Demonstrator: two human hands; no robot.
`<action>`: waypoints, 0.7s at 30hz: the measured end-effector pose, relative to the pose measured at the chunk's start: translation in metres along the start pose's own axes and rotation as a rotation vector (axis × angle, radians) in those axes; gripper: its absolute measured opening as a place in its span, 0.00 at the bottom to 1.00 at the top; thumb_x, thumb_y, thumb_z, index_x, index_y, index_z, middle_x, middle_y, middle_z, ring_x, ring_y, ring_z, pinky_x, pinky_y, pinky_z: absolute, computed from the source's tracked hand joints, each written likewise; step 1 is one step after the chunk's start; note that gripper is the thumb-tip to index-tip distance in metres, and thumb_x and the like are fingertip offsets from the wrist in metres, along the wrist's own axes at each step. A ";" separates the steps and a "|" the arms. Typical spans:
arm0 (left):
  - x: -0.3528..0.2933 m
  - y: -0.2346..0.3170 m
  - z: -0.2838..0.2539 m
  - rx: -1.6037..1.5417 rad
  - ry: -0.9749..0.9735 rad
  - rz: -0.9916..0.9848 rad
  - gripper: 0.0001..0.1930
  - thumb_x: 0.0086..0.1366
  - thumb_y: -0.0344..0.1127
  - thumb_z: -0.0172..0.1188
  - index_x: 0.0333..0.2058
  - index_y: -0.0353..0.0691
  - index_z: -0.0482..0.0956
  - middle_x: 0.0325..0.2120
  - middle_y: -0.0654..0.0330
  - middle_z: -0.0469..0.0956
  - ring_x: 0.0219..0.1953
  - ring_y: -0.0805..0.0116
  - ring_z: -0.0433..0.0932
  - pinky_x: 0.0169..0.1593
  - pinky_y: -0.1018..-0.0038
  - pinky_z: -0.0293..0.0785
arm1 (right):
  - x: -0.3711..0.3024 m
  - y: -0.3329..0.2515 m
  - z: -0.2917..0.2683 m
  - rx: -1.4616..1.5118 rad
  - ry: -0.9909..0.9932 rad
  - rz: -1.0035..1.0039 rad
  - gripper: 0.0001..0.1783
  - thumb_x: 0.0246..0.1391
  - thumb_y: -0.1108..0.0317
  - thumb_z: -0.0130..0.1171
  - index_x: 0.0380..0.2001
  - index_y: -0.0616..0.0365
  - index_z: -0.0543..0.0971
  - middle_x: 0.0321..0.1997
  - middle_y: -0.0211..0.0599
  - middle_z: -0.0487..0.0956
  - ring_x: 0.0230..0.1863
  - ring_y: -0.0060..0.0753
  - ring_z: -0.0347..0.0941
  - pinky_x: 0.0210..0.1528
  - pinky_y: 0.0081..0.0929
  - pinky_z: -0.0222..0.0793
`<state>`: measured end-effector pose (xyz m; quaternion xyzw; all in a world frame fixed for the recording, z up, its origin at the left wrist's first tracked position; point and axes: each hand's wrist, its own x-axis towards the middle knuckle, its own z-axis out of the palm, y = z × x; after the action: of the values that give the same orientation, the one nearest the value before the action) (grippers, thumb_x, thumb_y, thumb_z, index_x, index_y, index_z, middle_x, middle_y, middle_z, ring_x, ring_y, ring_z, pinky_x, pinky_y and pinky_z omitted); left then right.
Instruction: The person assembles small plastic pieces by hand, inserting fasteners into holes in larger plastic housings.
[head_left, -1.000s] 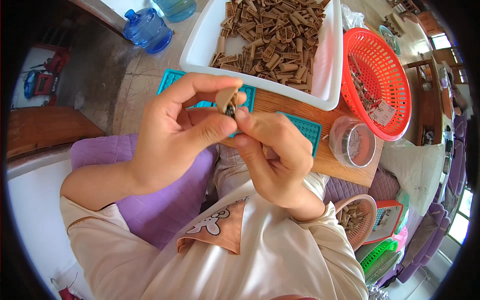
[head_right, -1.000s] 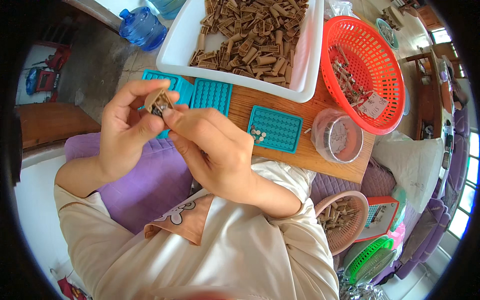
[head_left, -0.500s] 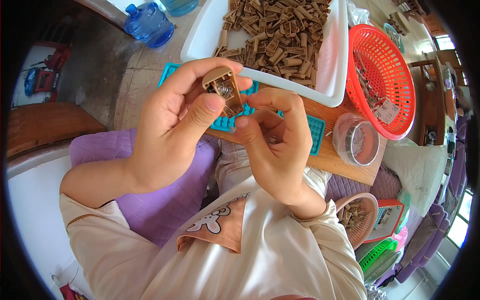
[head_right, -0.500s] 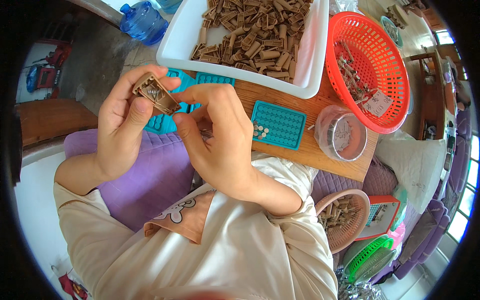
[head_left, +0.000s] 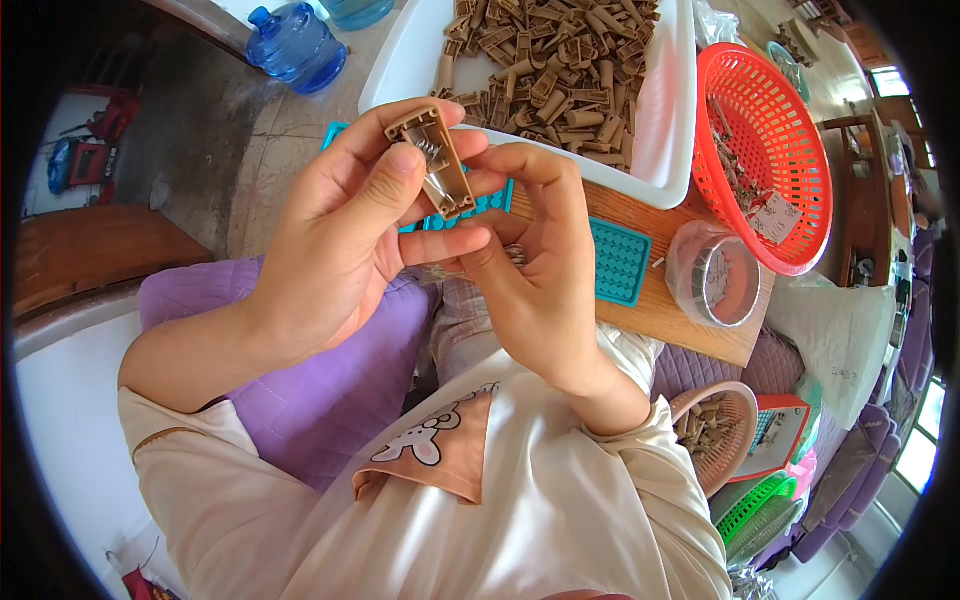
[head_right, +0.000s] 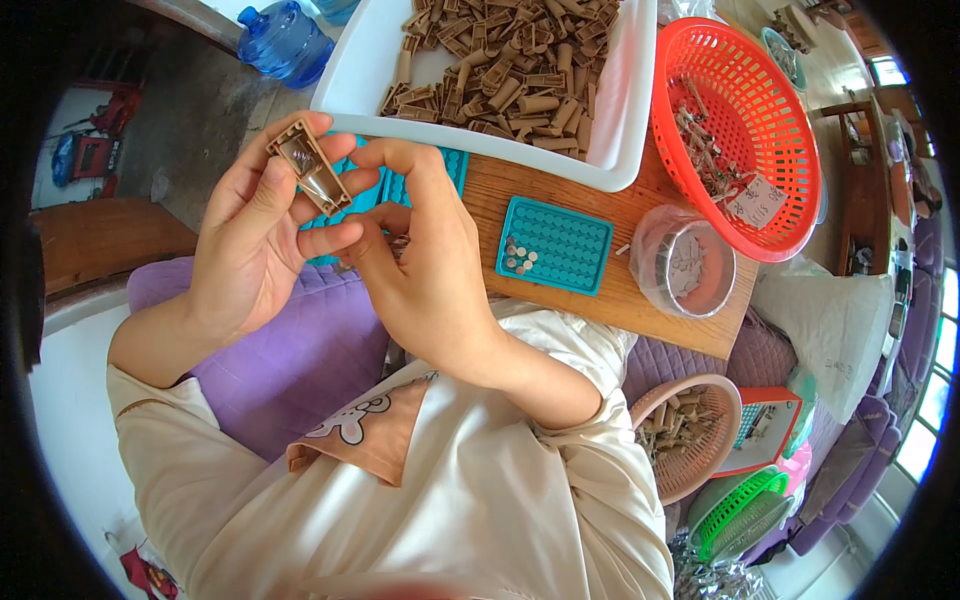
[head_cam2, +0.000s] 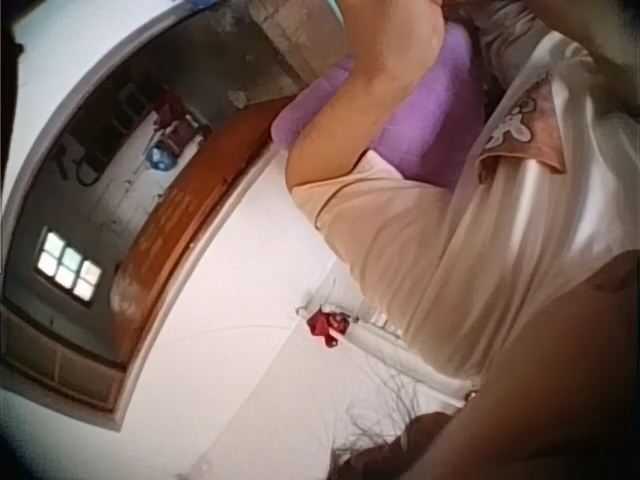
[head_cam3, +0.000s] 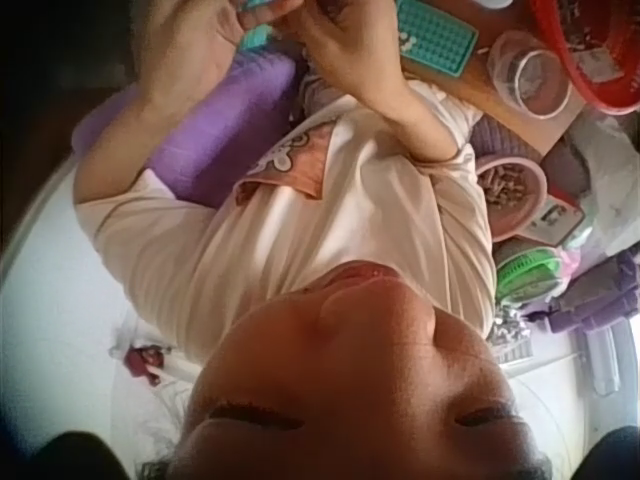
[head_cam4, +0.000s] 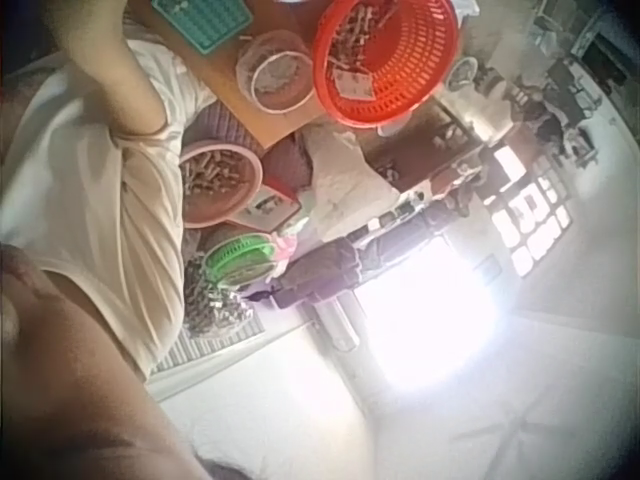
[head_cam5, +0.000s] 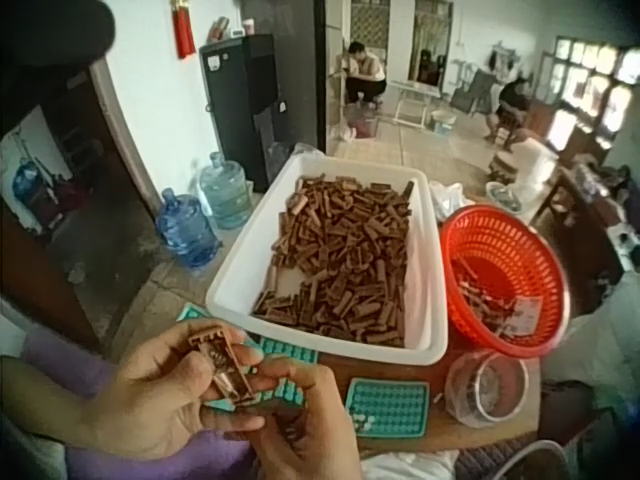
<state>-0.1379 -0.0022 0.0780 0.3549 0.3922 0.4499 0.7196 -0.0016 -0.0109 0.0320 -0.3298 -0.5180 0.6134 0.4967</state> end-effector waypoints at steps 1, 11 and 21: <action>0.000 0.000 0.000 -0.008 0.000 0.005 0.19 0.62 0.39 0.40 0.50 0.38 0.55 0.45 0.56 0.65 0.47 0.63 0.67 0.42 0.73 0.72 | 0.001 -0.001 0.000 0.000 0.001 0.000 0.20 0.47 0.83 0.43 0.44 0.61 0.55 0.44 0.39 0.60 0.36 0.22 0.68 0.36 0.20 0.71; 0.001 0.001 -0.003 0.007 -0.124 0.032 0.21 0.61 0.40 0.41 0.52 0.39 0.53 0.47 0.56 0.64 0.48 0.62 0.66 0.48 0.69 0.67 | 0.010 0.002 -0.005 0.106 0.019 -0.023 0.26 0.39 0.87 0.44 0.45 0.61 0.59 0.43 0.45 0.66 0.36 0.34 0.72 0.34 0.23 0.69; -0.002 -0.002 -0.003 0.221 -0.114 0.073 0.23 0.59 0.42 0.46 0.50 0.37 0.57 0.44 0.57 0.67 0.47 0.66 0.67 0.48 0.71 0.64 | 0.008 -0.003 0.000 0.114 0.094 -0.183 0.23 0.35 0.84 0.47 0.41 0.65 0.63 0.37 0.39 0.70 0.38 0.25 0.70 0.38 0.22 0.68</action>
<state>-0.1403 -0.0044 0.0754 0.4709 0.3847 0.4091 0.6804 -0.0038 -0.0030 0.0356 -0.2806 -0.4862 0.5777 0.5926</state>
